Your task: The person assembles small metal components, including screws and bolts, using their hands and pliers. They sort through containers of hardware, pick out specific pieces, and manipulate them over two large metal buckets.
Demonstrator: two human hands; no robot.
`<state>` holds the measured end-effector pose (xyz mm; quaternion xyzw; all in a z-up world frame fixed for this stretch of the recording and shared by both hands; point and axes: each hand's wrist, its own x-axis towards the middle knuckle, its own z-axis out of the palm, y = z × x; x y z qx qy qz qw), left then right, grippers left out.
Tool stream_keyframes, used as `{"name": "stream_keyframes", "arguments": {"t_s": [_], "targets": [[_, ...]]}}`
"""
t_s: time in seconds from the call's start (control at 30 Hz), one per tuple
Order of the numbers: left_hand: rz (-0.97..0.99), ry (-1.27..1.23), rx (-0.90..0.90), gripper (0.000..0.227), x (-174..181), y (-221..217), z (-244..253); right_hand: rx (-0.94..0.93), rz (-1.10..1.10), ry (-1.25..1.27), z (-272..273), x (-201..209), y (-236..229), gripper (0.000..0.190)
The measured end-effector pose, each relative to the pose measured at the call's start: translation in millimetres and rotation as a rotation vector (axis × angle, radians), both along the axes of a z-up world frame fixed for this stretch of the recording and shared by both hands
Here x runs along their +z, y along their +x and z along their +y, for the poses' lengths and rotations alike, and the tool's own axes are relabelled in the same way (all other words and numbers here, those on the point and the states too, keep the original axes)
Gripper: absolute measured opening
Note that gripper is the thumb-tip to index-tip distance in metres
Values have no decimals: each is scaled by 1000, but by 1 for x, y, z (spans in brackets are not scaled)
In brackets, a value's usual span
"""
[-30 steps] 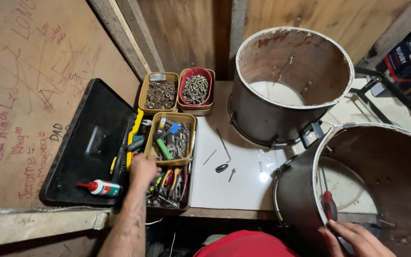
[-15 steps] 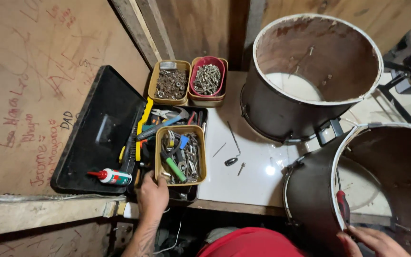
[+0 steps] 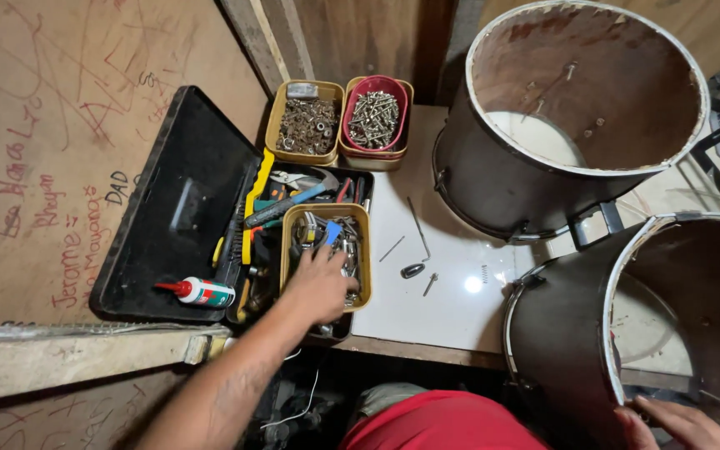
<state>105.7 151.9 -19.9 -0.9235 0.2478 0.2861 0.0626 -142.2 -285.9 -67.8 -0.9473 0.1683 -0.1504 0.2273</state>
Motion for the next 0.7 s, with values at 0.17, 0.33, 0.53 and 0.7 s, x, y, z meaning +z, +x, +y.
{"name": "stream_keyframes", "arguments": {"t_s": [0.17, 0.33, 0.53, 0.7], "targets": [[38, 319, -149, 39, 23, 20, 1, 58, -98, 85, -14, -15, -3, 23], [82, 244, 38, 46, 36, 24, 17, 45, 89, -54, -78, -86, -22, 39], [-15, 5, 243, 37, 8, 12, 41, 227, -22, -183, -126, -142, -31, 42], [-215, -125, 249, 29, -36, -10, 55, 420, 318, -3, -219, -218, -44, 48]]}}
